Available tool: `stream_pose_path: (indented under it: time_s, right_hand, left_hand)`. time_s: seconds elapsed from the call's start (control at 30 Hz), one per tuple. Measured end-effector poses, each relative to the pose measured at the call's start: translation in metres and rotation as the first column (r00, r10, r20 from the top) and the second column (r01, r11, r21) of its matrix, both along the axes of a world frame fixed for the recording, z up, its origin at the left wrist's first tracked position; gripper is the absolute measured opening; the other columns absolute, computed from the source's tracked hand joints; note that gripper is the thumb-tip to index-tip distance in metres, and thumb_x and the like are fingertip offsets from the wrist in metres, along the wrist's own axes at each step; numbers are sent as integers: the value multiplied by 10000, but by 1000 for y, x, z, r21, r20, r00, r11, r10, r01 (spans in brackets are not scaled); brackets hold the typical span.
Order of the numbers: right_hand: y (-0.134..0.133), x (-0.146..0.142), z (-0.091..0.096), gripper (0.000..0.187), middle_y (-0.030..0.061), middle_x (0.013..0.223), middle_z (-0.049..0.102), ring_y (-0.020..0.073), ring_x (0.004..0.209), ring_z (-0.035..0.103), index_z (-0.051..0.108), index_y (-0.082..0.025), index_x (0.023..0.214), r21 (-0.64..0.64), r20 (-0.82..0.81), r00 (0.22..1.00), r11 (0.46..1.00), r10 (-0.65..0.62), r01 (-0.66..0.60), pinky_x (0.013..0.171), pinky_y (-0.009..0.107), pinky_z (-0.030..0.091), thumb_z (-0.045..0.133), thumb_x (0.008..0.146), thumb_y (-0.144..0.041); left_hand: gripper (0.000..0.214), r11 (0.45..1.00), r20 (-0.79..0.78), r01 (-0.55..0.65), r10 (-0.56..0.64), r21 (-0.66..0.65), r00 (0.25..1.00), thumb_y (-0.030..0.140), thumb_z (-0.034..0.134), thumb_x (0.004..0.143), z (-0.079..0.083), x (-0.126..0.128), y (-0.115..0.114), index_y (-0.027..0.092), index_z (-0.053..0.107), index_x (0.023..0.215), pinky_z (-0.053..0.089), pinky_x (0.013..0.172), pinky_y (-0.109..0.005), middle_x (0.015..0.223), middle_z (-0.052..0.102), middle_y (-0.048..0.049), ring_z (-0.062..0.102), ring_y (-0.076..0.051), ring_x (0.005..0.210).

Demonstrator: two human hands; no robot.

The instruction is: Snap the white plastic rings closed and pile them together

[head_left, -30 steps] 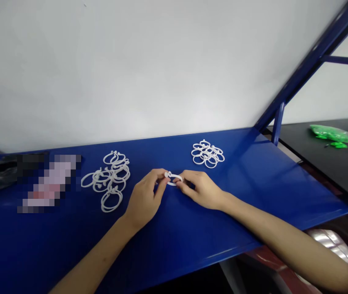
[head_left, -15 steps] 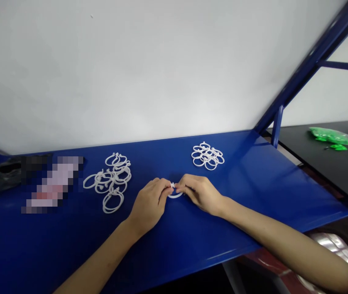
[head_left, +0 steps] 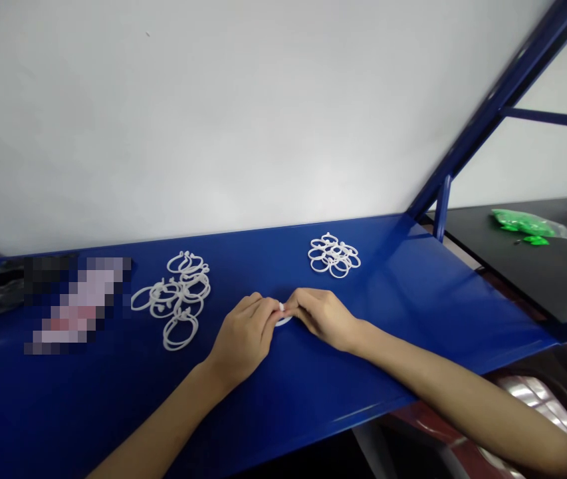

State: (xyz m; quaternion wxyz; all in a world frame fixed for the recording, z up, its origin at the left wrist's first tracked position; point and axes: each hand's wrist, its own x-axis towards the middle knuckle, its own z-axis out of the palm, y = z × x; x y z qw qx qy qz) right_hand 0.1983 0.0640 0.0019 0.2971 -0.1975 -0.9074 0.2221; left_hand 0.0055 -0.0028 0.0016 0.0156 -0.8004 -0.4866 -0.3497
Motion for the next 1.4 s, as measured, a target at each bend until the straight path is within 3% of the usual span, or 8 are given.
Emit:
stream_pose_path:
  time_s: [0.17, 0.27, 0.47, 0.6, 0.83, 1.0, 1.23, 1.4]
  right_hand:
    - [12, 2, 9, 178, 66, 935, 714, 167, 820, 665, 599, -181, 1034, 129, 44, 988, 981, -150, 143, 724, 275, 522, 467, 1046, -300]
    - [24, 12, 16, 196, 90, 958, 698, 209, 869, 631, 631, -172, 1046, 299, 134, 933, 912, -333, 283, 754, 330, 517, 456, 1044, -262]
    - [52, 32, 12, 200, 133, 980, 645, 269, 908, 540, 684, -166, 1008, 451, 228, 807, 793, -545, 409, 793, 423, 522, 485, 1003, -181]
    - [58, 36, 9, 193, 145, 995, 647, 285, 927, 517, 694, -151, 1030, 462, 221, 798, 781, -561, 421, 807, 450, 525, 507, 981, -158]
    - [50, 32, 15, 205, 138, 1001, 652, 287, 933, 500, 694, -162, 1067, 426, 146, 817, 781, -557, 456, 828, 462, 514, 515, 968, -154]
    - [48, 32, 16, 205, 125, 1010, 657, 289, 954, 500, 693, -180, 1075, 400, 114, 833, 793, -541, 460, 811, 445, 513, 517, 972, -163]
    - [39, 26, 20, 217, 117, 985, 661, 273, 932, 499, 695, -187, 1068, 396, 69, 891, 832, -448, 388, 831, 447, 505, 494, 989, -177]
    - [27, 16, 22, 238, 106, 991, 656, 256, 908, 506, 696, -191, 1080, 350, 96, 931, 888, -351, 299, 846, 439, 507, 470, 1009, -210]
  left_hand:
    - [137, 996, -27, -62, 61, -59, 998, 238, 482, 997, 2, -3, 5, 203, 614, 1015, 521, 776, -343, 907, 722, -26, 648, -191, 843]
    - [177, 983, -128, -182, 177, -31, 976, 266, 504, 982, 3, -16, 10, 196, 627, 1089, 515, 845, -409, 978, 737, -59, 646, -244, 931]
    - [317, 852, -370, -521, 503, 59, 781, 323, 489, 940, 7, -60, 18, 136, 630, 1155, 478, 887, -520, 1119, 668, -179, 575, -383, 1086]
    - [347, 779, -487, -627, 554, 15, 675, 305, 449, 923, 9, -78, 15, 118, 636, 1147, 484, 813, -526, 1105, 642, -210, 577, -408, 1046]
    - [347, 778, -453, -628, 573, 36, 683, 306, 452, 907, 8, -84, 15, 149, 621, 1166, 482, 764, -511, 1051, 663, -209, 600, -394, 974]
    - [281, 788, -372, -606, 533, -109, 760, 292, 512, 904, 8, -90, 16, 188, 623, 1141, 460, 784, -518, 917, 741, -134, 615, -402, 985]
    - [189, 814, -162, -552, 528, -180, 833, 313, 572, 898, 18, -84, 15, 257, 632, 1068, 456, 802, -509, 850, 753, -54, 641, -362, 985]
    - [156, 814, 4, -542, 555, -210, 832, 336, 583, 892, 30, -75, 12, 266, 667, 1003, 493, 798, -458, 820, 738, -41, 668, -298, 868]
